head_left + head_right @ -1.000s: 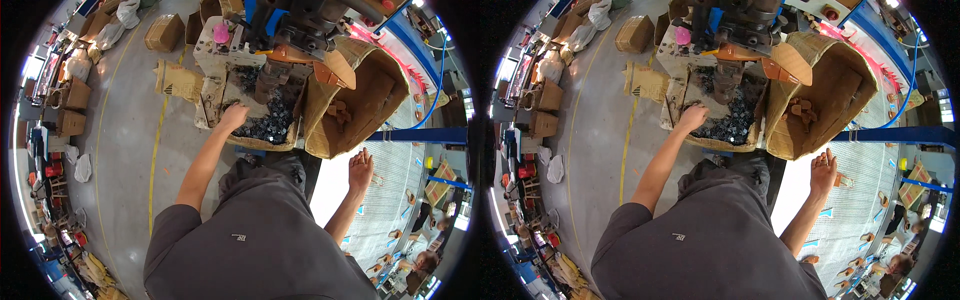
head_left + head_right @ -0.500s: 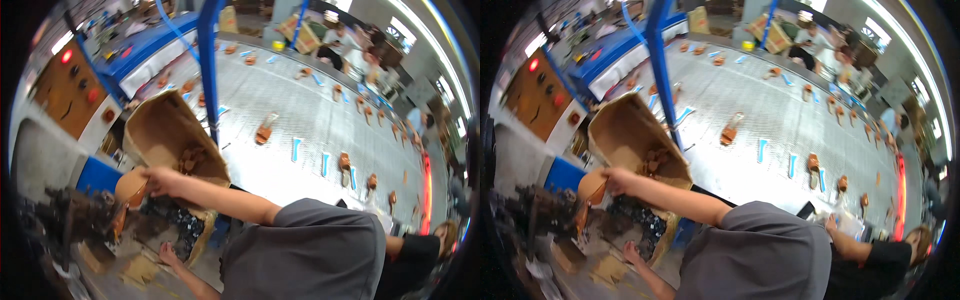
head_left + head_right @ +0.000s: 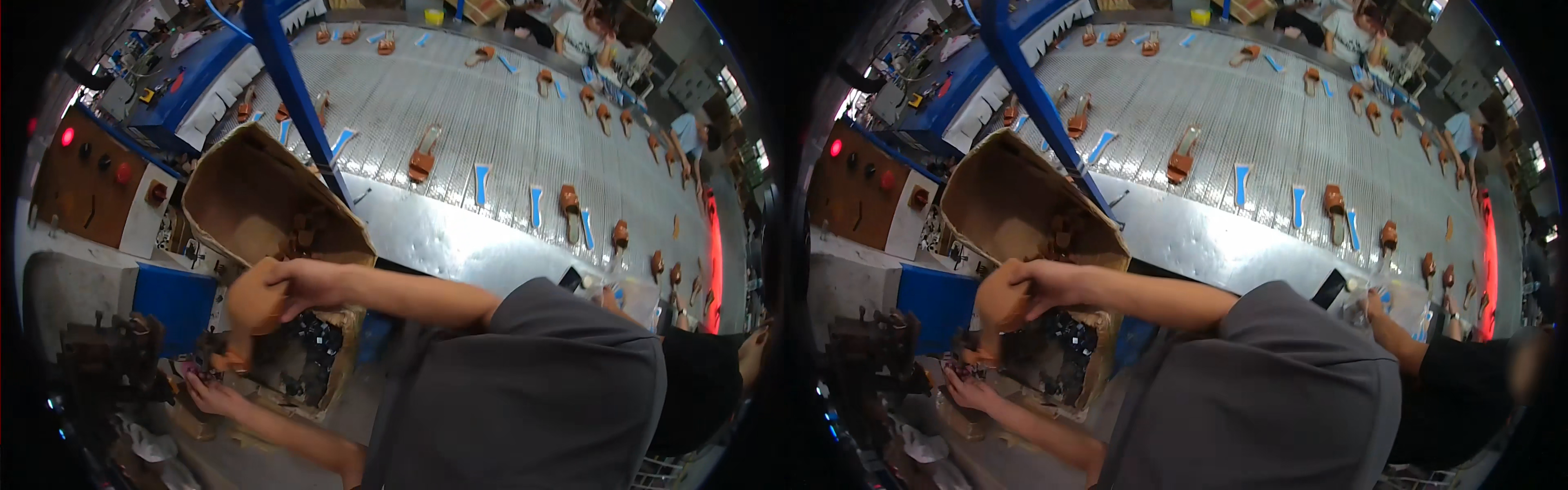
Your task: The person repeatedly picks up a slipper sole and a small rectangular insert from a conveyor belt, places them into a press machine, and then removes the assembled slipper. The person places the finished slipper into a cardboard box and repeats the process with new components.
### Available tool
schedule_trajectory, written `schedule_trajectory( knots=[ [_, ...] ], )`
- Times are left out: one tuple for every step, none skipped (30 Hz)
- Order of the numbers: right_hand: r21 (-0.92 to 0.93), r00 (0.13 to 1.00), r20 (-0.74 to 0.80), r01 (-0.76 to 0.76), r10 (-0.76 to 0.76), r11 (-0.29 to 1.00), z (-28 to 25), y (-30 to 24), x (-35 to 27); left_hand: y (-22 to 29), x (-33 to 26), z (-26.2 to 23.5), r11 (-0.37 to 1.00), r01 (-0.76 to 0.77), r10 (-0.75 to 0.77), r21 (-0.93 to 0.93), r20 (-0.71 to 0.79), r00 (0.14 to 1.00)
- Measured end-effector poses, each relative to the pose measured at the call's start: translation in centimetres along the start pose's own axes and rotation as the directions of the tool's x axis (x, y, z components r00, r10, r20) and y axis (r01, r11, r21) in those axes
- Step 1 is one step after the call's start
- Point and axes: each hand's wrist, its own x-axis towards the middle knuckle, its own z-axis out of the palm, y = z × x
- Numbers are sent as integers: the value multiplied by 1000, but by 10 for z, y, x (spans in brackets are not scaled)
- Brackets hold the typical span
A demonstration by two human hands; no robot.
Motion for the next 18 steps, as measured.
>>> schedule_trajectory(
  knots=[
    [-33,999,42,-7,9,999,-17,-6,-28,16,-6,10,992,-36,36,124,-1,999],
    [-141,998,57,-23,31,990,-32,-13,-58,17,3,4,972,-71,58,224,62,996],
    [-193,1000,7,-17,19,981,-54,-17,-84,11,17,-9,943,-108,74,315,117,990],
    [-361,995,-65,-92,74,928,-73,-25,-118,9,27,-31,901,-141,81,410,160,984],
    [-425,977,-190,-167,92,890,-102,-30,-150,4,39,-22,906,-131,53,402,200,978],
    [-570,966,-251,-202,66,796,-135,-30,-175,8,40,-18,777,-313,182,546,282,942],
    [-695,954,-298,-240,32,678,-167,-31,-199,17,40,-9,589,-475,284,653,384,879],
    [-678,926,-378,-283,9,678,-198,-34,-224,29,39,1,357,-603,350,713,497,794],
    [-769,887,-456,-355,-67,531,-215,-53,-246,49,32,20,231,-571,232,788,526,819],
    [-814,847,-482,-338,-224,472,-265,-50,-271,57,39,17,234,-589,166,774,565,808],
    [-763,752,-614,-489,-238,423,-258,-73,-297,58,35,7,215,-543,123,812,529,840],
    [-725,606,-685,-621,-405,298,-275,-77,-317,61,45,-7,256,-492,55,832,496,867],
    [-813,715,-298,-537,-632,-225,-305,-87,-347,61,39,-1,171,-545,58,821,544,837],
    [-763,616,-258,-603,-745,-234,-326,-103,-369,56,38,7,110,-581,79,807,576,814],
    [-601,584,-398,-749,-707,-280,-329,-132,-385,56,20,23,174,-522,65,835,520,852],
    [-451,428,-208,-840,-879,-302,-349,-126,-394,61,7,37,239,-468,53,851,470,881],
    [-446,375,-108,-846,-921,-292,-394,-117,-400,69,7,43,205,-451,75,868,446,892],
    [-397,292,-175,-895,-940,-204,-412,-100,-402,75,1,39,165,-436,66,885,431,900]
  ],
)
